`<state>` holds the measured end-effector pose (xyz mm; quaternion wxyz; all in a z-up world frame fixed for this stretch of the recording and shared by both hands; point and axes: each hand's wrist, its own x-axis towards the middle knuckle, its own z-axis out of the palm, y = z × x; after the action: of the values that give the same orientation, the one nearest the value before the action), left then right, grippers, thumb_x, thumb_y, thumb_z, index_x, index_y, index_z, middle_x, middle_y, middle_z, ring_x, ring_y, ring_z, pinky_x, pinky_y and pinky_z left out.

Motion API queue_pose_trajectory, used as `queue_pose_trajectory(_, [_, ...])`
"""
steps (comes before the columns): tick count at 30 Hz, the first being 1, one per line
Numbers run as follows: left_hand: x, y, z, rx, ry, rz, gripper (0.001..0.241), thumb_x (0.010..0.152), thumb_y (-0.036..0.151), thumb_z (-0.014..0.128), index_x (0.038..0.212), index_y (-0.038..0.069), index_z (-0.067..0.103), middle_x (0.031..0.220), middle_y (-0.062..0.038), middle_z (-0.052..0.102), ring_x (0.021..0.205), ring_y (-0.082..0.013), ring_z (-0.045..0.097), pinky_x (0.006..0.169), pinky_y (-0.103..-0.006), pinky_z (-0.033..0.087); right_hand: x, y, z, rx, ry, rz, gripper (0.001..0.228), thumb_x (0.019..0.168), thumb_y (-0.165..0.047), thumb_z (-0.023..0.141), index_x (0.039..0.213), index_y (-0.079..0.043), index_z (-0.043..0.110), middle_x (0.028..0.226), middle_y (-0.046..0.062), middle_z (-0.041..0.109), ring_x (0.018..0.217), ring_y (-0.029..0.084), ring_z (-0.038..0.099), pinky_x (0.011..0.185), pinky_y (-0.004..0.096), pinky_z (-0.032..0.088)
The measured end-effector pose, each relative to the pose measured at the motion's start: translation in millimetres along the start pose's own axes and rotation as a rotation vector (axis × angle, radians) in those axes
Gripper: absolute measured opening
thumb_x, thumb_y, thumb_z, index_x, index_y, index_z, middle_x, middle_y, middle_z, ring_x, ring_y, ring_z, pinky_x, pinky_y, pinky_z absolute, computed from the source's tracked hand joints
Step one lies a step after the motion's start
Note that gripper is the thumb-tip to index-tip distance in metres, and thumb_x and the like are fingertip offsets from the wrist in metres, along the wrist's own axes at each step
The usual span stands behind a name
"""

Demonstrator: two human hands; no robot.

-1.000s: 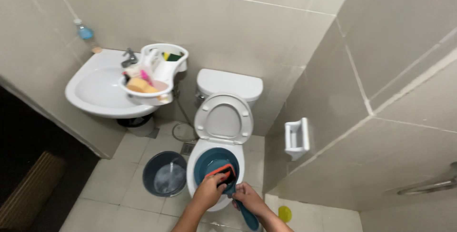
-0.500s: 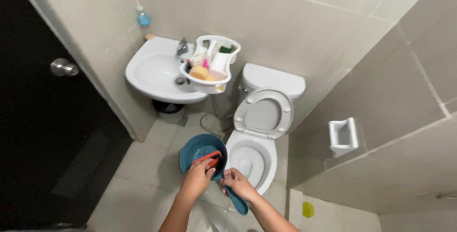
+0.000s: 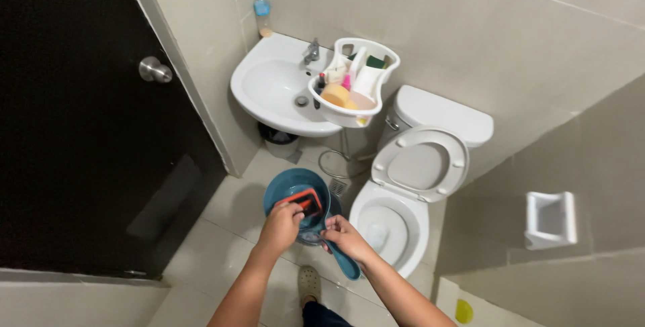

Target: The person cleans a bathroom sink using a sponge and a blue plastic scoop. They scrub the sink basin and faucet area, rinse the sponge under running water, and wipe the sink surface. The person also briefly handles a white plastic organizer on the toilet tank.

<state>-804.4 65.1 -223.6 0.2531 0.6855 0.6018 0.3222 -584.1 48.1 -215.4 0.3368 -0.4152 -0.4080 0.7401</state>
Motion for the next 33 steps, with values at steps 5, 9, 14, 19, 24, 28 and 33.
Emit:
queue_pose_trajectory(5, [53.6, 24.1, -51.2, -0.005, 0.034, -0.128, 0.025, 0.095, 0.027, 0.065, 0.111, 0.010, 0.074, 0.106, -0.013, 0.072, 0.104, -0.0345, 0.068, 0.094, -0.0457, 0.053, 62.2, -3.4, -5.6, 0.033, 0.070, -0.041, 0.025, 0.087, 0.004, 0.067, 0.104, -0.002, 0.050, 0.073, 0.012, 0.055, 0.053, 0.024, 0.065, 0.049, 0.034, 0.052])
queue_pose_trajectory(9, [100.7, 26.2, -71.7, -0.122, 0.005, -0.346, 0.029, 0.102, 0.035, 0.064, 0.120, 0.015, 0.074, 0.108, -0.007, 0.074, 0.105, -0.0270, 0.072, 0.089, -0.0402, 0.059, 111.2, -3.4, -14.2, 0.014, 0.094, -0.066, 0.026, 0.086, 0.004, 0.069, 0.107, 0.002, 0.055, 0.082, 0.011, 0.057, 0.054, 0.025, 0.070, 0.047, 0.032, 0.055])
queue_pose_trajectory(14, [137.4, 29.0, -77.7, -0.199, 0.072, -0.364, 0.033, 0.097, 0.034, 0.069, 0.118, 0.009, 0.074, 0.109, -0.015, 0.075, 0.106, -0.0334, 0.072, 0.089, -0.0440, 0.060, 146.4, -41.1, -11.4, 0.025, 0.119, -0.056, 0.025, 0.087, 0.002, 0.068, 0.107, 0.004, 0.054, 0.077, 0.011, 0.056, 0.053, 0.023, 0.068, 0.052, 0.032, 0.053])
queue_pose_trajectory(19, [171.5, 11.3, -87.1, -0.246, 0.092, -0.373, 0.032, 0.096, 0.033, 0.072, 0.115, 0.007, 0.076, 0.105, -0.017, 0.078, 0.101, -0.0351, 0.074, 0.086, -0.0454, 0.061, 163.2, -71.9, -1.1, 0.028, 0.166, -0.050, 0.027, 0.088, -0.001, 0.068, 0.110, 0.006, 0.053, 0.077, 0.012, 0.058, 0.054, 0.023, 0.068, 0.054, 0.034, 0.051])
queue_pose_trajectory(24, [223.9, -69.3, -58.5, -0.390, 0.125, -0.406, 0.031, 0.094, 0.030, 0.074, 0.118, 0.010, 0.075, 0.106, -0.016, 0.077, 0.081, -0.0274, 0.077, 0.069, -0.0378, 0.064, 185.5, -87.2, 18.1, 0.079, 0.248, -0.017, 0.030, 0.089, -0.002, 0.071, 0.110, 0.003, 0.050, 0.068, 0.013, 0.055, 0.052, 0.026, 0.064, 0.051, 0.037, 0.050])
queue_pose_trajectory(28, [250.3, -95.1, -55.5, -0.633, 0.097, -0.396, 0.033, 0.099, 0.018, 0.069, 0.124, -0.003, 0.069, 0.117, -0.030, 0.070, 0.092, -0.0352, 0.074, 0.075, -0.0398, 0.063, 195.5, -88.4, 48.5, -0.141, 0.376, -0.052, 0.030, 0.085, -0.007, 0.075, 0.111, 0.000, 0.064, 0.091, 0.016, 0.067, 0.086, 0.029, 0.069, 0.080, 0.040, 0.054])
queue_pose_trajectory(33, [312.8, -137.6, -70.5, -0.630, 0.003, -0.317, 0.029, 0.100, 0.016, 0.068, 0.124, 0.002, 0.069, 0.119, -0.024, 0.071, 0.077, -0.0283, 0.076, 0.068, -0.0361, 0.064, 230.4, -126.5, 96.7, 0.248, 0.489, -0.053, 0.033, 0.089, 0.000, 0.070, 0.116, 0.001, 0.052, 0.072, 0.012, 0.056, 0.058, 0.025, 0.065, 0.053, 0.034, 0.054])
